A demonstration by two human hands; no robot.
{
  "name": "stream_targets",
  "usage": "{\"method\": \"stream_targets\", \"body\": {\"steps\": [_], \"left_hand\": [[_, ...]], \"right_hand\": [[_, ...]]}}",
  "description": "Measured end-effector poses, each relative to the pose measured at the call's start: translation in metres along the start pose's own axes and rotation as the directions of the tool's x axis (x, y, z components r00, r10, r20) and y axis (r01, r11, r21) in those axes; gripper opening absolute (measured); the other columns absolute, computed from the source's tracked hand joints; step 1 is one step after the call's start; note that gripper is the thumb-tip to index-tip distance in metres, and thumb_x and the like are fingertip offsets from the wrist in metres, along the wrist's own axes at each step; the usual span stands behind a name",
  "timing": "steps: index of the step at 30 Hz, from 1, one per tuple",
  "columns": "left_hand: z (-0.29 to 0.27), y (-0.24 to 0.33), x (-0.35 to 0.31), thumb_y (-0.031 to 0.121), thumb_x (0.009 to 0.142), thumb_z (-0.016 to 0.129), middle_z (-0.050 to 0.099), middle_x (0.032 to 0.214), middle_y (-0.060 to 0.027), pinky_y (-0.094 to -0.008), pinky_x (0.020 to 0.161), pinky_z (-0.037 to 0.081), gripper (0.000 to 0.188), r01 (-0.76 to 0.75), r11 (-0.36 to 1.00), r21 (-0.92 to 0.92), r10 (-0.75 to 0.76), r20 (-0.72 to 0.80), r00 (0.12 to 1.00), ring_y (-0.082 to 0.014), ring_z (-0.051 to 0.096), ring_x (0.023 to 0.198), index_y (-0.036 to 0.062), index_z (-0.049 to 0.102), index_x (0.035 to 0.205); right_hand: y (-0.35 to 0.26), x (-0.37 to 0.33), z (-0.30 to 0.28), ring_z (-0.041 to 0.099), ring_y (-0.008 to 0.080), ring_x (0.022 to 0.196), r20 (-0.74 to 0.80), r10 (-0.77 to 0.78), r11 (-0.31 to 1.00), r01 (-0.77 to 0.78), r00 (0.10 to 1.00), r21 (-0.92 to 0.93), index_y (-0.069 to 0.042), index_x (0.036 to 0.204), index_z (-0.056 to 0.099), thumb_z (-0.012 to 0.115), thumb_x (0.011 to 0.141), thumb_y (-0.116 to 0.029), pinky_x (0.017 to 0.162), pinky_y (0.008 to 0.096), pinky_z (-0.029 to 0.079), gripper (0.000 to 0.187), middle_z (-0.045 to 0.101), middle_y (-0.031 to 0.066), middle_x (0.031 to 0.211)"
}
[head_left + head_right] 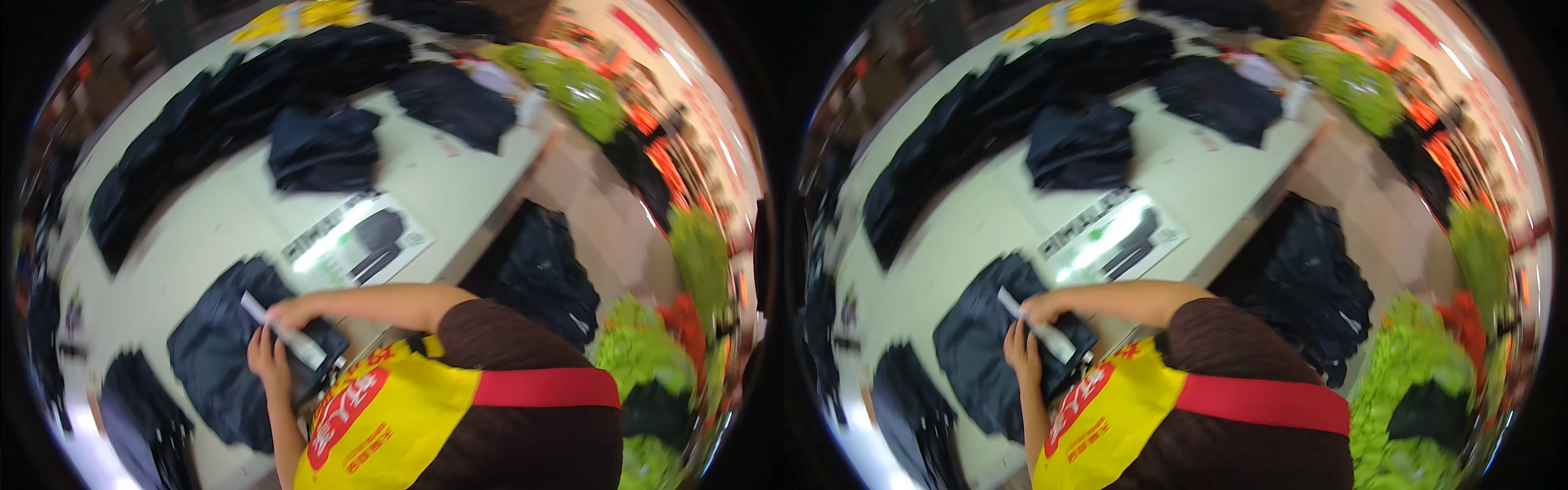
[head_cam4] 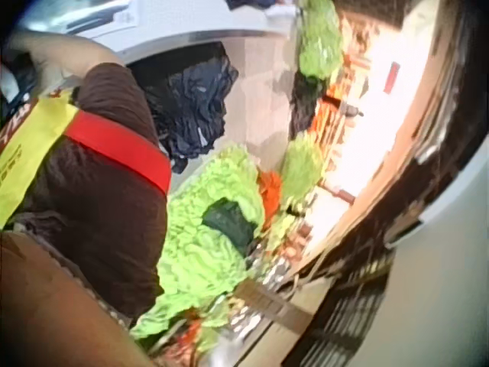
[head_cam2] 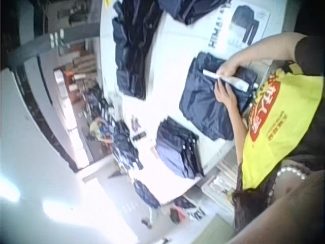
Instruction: The person repeatedly inserts a white paper insert into a black garment, folds the garment, and stacks it on the table. The process is repeated for multiple garments in a consistent sequence.
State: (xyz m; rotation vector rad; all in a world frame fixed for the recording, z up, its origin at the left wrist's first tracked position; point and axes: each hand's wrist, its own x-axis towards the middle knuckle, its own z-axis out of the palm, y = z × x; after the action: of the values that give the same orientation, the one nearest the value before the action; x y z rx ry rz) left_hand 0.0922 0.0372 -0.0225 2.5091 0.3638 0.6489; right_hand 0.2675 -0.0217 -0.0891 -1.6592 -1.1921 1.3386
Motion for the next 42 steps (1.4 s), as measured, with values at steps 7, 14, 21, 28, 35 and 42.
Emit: {"method": "stream_targets", "body": {"steps": [7,14,21,28,35,42], "left_hand": [[0.009,0.015,-0.001,0.033,0.077,0.063,0.039,0.133,-0.0168,-0.0459,0.098,0.024,0.058,0.104,0.978,0.181,-0.143,0.216,0.966,-0.0342,0.035,0.121,0.0124,0.047,0.128],[0.022,0.014,-0.002,0.032,0.076,0.063,0.022,0.144,-0.0109,-0.0657,0.091,0.023,0.074,0.161,0.842,0.515,-0.377,0.346,0.859,-0.0297,0.022,0.132,0.0137,0.027,0.139],[0.011,0.015,-0.011,0.013,0.071,0.064,0.05,0.121,-0.0171,-0.0416,0.099,0.03,0.043,-0.031,0.993,-0.11,0.043,0.111,0.993,-0.0336,0.043,0.117,0.0053,0.057,0.112],[-0.059,0.034,-0.065,0.028,0.09,0.052,0.061,0.072,-0.0058,-0.0219,0.062,0.044,0.032,0.697,0.362,-0.618,-0.512,0.493,0.703,-0.0114,0.057,0.067,-0.0024,0.062,0.095],[-0.091,0.062,-0.101,0.066,0.085,0.036,0.063,0.072,-0.0023,-0.0181,0.047,0.032,0.07,0.818,-0.383,-0.428,-0.47,0.853,0.226,-0.0069,0.047,0.053,0.0029,0.06,0.104],[-0.092,0.09,-0.045,0.023,0.083,0.058,0.047,0.126,-0.012,-0.0474,0.096,0.04,0.051,0.107,-0.681,-0.724,-0.563,0.612,0.556,-0.0305,0.049,0.112,0.0103,0.038,0.129]], "right_hand": [[-0.097,-0.099,-0.02,0.062,0.0273,0.086,0.071,0.031,0.38,0.054,0.997,-0.923,-0.005,0.081,0.067,0.064,0.066,-0.018,0.069,0.035,0.05,0.02,0.064,0.012,0.092],[-0.139,-0.123,-0.04,0.056,0.0299,0.096,0.051,-0.324,0.481,0.211,0.945,-0.851,-0.008,0.089,0.067,0.065,0.063,-0.017,0.078,0.0361,0.048,0.027,0.059,0.0144,0.099],[-0.07,-0.116,-0.01,0.049,0.0355,0.108,-0.647,-0.074,0.958,-0.125,0.759,-0.256,0.002,0.125,0.041,0.071,0.068,-0.03,0.093,0.0382,0.039,0.073,0.049,0.0234,0.116],[-0.039,-0.103,-0.01,0.062,0.0275,0.086,-0.579,0.302,0.935,-0.118,0.757,0.334,0.007,0.11,0.049,0.068,0.073,-0.025,0.075,0.0351,0.052,0.052,0.062,0.0186,0.097],[-0.136,-0.113,0.0,0.058,0.0084,0.052,-0.014,0.438,0.182,-0.073,0.899,0.981,-0.004,0.084,0.058,0.059,0.08,-0.012,0.04,0.0133,0.04,0.009,0.064,0.0036,0.072],[-0.205,-0.14,0.022,0.064,0.0192,0.079,-0.065,0.29,0.165,0.017,0.955,0.986,0.003,0.107,0.056,0.052,0.087,-0.017,0.068,0.0277,0.051,0.028,0.065,0.0111,0.09]]}}
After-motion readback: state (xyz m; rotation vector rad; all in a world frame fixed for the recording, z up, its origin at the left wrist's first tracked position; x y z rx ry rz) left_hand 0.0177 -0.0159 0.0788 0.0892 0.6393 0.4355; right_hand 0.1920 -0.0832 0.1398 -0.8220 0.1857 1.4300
